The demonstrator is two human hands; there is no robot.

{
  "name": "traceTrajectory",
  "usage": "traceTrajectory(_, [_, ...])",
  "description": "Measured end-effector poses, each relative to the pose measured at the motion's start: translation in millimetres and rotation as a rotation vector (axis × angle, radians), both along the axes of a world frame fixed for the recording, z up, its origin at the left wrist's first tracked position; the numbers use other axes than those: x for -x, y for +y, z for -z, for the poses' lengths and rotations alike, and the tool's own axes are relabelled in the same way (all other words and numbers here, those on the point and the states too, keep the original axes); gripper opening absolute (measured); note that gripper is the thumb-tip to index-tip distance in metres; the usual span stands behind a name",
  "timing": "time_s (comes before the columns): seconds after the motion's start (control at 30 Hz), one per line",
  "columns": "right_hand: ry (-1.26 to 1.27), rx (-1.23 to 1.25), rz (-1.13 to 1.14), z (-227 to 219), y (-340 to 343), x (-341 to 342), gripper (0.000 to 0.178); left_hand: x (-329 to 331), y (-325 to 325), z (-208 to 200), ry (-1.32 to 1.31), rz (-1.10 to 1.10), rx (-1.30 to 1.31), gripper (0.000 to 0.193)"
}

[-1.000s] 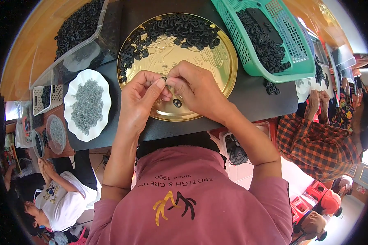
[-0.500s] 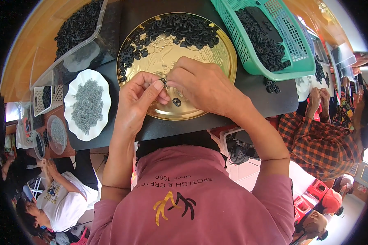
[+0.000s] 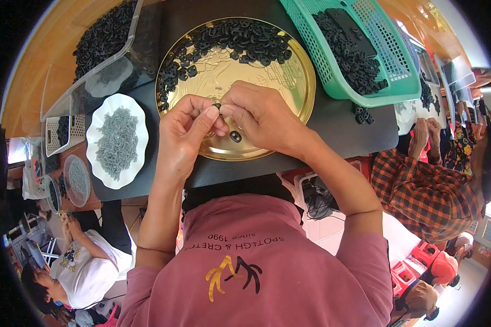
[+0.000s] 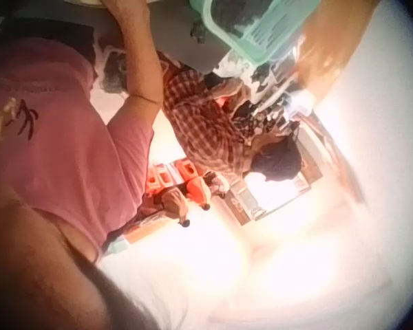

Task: The person assembles small components by picking up black plastic pieces and metal pins from a tray and inserting the pins into the plastic pieces by hand.

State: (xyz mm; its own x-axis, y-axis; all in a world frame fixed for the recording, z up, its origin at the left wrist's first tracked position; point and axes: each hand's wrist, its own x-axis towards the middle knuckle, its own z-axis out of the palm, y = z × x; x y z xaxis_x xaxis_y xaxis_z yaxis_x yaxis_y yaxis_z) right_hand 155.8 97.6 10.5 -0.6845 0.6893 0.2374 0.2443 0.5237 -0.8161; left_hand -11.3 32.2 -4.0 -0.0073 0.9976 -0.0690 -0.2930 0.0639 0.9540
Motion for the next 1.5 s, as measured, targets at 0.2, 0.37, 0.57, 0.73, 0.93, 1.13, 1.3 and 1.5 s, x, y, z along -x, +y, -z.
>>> traceTrajectory(0.2, [-0.041, -0.041, 0.025, -8, 6, -4, 0.009, 6, 2, 2, 0.018, 0.007, 0.035, 0.013])
traceTrajectory(0.37, [-0.066, -0.216, -0.028, -13, 10, -10, 0.007, 6, 0, 1, 0.015, 0.025, 0.038, 0.014])
traceTrajectory(0.57, [-0.103, -0.293, -0.026, -13, 5, -6, 0.008, 2, -2, -2, -0.033, 0.018, 0.032, 0.011])
traceTrajectory(0.73, [-0.014, -0.191, 0.011, -10, -2, -3, 0.007, -1, -6, -7, -0.043, -0.005, 0.017, 0.008])
traceTrajectory(0.93, [0.011, -0.170, 0.059, -3, -2, 3, 0.005, -3, -1, -2, 0.038, -0.049, -0.005, 0.008])
traceTrajectory(1.13, [0.004, 0.009, 0.094, -6, 1, 1, 0.007, 3, 1, 1, -0.069, -0.034, 0.027, 0.011])
traceTrajectory(1.3, [0.015, 0.117, 0.114, -11, 1, -4, 0.008, 4, -1, -1, -0.076, -0.043, 0.054, 0.013])
traceTrajectory(1.5, [-0.024, -0.185, 0.052, -12, 1, -3, 0.005, 3, -5, -1, -0.071, -0.022, 0.030, 0.012])
